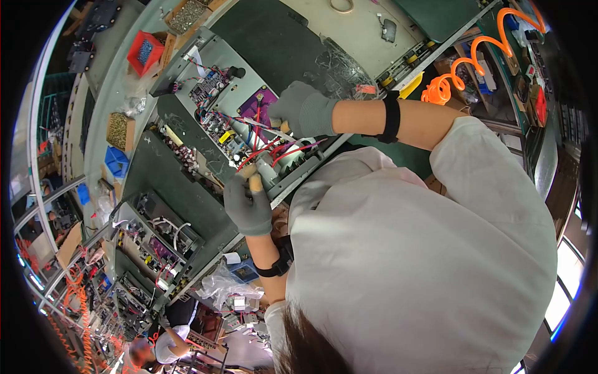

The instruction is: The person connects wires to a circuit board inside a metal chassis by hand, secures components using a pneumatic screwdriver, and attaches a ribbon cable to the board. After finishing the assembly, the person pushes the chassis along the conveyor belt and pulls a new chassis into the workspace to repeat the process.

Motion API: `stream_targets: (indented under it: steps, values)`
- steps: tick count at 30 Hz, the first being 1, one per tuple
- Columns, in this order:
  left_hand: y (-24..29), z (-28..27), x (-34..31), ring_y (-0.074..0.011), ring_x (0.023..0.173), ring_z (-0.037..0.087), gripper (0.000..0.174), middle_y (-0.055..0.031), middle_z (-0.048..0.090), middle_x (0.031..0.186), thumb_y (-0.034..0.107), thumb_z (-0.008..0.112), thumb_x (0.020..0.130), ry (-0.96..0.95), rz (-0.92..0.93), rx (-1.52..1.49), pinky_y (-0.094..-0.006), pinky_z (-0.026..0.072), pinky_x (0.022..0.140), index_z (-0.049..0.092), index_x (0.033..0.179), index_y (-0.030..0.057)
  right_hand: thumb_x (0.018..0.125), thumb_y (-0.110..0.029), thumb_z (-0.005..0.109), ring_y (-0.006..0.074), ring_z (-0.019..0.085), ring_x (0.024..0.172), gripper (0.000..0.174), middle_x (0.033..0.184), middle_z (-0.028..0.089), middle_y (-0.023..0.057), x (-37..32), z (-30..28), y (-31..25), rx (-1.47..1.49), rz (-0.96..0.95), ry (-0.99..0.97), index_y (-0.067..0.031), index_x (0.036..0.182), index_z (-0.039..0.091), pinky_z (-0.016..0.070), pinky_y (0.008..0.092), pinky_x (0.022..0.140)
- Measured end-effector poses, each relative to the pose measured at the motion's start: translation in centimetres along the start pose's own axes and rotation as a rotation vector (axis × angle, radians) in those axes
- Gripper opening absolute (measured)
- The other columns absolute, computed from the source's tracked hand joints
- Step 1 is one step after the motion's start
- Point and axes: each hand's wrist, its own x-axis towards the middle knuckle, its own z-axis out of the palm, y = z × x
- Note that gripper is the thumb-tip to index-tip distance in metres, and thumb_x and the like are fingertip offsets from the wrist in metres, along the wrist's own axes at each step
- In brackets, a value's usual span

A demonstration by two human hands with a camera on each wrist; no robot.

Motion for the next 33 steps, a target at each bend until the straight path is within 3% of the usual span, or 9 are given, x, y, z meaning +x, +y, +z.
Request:
stream_targets:
  steps: [4,6,8,21,23,27,29,33]
  values:
    - [-0.1,0.1,0.0,-0.0112,0.070,0.056,0.015,-0.0066,0.063,0.086,0.010,0.058,0.086,0.000,-0.001,-0.031,-0.0219,0.0416,0.059,0.063,0.096,0.0001,0.067,-0.016,0.066,0.0277,0.062,0.078,0.021,0.076,0.064,0.0082,0.4,-0.7,-0.7,-0.089,0.001,-0.079,-0.0162,0.087,0.064,0.0459,0.0386,0.073]
    - [-0.3,0.5,-0.1,-0.0159,0.058,0.047,0.014,-0.0056,0.055,0.071,0.011,0.060,0.081,0.075,-0.004,-0.094,-0.0265,0.0373,0.052,0.066,0.092,0.0049,0.067,-0.016,0.066,0.0277,0.062,0.078,0.020,0.077,0.064,0.0085,0.6,-1.2,-0.9,-0.090,0.045,-0.103,-0.0153,0.087,0.064,0.0463,0.0387,0.072]
    - [-0.3,0.6,0.0,-0.0160,0.057,0.047,0.014,-0.0055,0.055,0.071,0.011,0.061,0.081,0.089,0.012,-0.102,-0.0264,0.0371,0.052,0.066,0.092,0.0049,0.069,-0.018,0.067,0.0277,0.062,0.079,0.020,0.079,0.064,0.0089,0.6,-1.8,-0.5,0.027,0.046,-0.112,-0.0131,0.087,0.064,0.0471,0.0387,0.069]
    - [-0.4,0.6,0.0,-0.0167,0.057,0.046,0.014,-0.0058,0.055,0.070,0.012,0.060,0.081,0.077,0.015,-0.066,-0.0275,0.0368,0.052,0.066,0.091,0.0051,0.071,-0.016,0.067,0.0275,0.063,0.081,0.019,0.083,0.065,0.0083,0.6,-1.0,0.1,0.074,0.085,-0.085,-0.0128,0.090,0.065,0.0487,0.0376,0.070]
    - [-0.1,0.6,0.0,-0.0162,0.057,0.046,0.013,-0.0057,0.056,0.071,0.011,0.061,0.080,0.077,0.005,-0.080,-0.0270,0.0369,0.052,0.066,0.091,0.0052,0.065,-0.019,0.070,0.0267,0.064,0.079,0.019,0.081,0.066,0.0072,0.8,-0.3,0.4,0.099,0.083,-0.034,-0.0146,0.083,0.066,0.0493,0.0381,0.067]
    - [-0.4,0.6,0.0,-0.0147,0.056,0.047,0.013,-0.0057,0.058,0.073,0.009,0.061,0.080,0.086,0.008,-0.110,-0.0260,0.0368,0.051,0.066,0.092,0.0055,0.065,-0.018,0.069,0.0267,0.064,0.079,0.019,0.081,0.066,0.0075,0.7,-1.1,-0.4,0.058,0.112,-0.090,-0.0147,0.083,0.066,0.0494,0.0379,0.067]
    - [-0.4,0.7,0.0,-0.0146,0.056,0.047,0.013,-0.0057,0.058,0.074,0.009,0.061,0.080,0.087,0.017,-0.112,-0.0259,0.0368,0.051,0.066,0.092,0.0055,0.071,-0.014,0.066,0.0273,0.063,0.081,0.020,0.082,0.065,0.0076,0.6,-1.4,-0.4,0.036,0.111,-0.100,-0.0147,0.090,0.065,0.0486,0.0381,0.070]
    - [-0.4,0.7,0.0,-0.0147,0.056,0.047,0.014,-0.0058,0.058,0.074,0.009,0.062,0.079,0.085,0.015,-0.104,-0.0259,0.0368,0.051,0.065,0.092,0.0056,0.071,-0.014,0.065,0.0273,0.063,0.082,0.020,0.083,0.065,0.0079,0.8,-1.3,-0.2,0.029,0.105,-0.102,-0.0145,0.091,0.065,0.0486,0.0382,0.070]
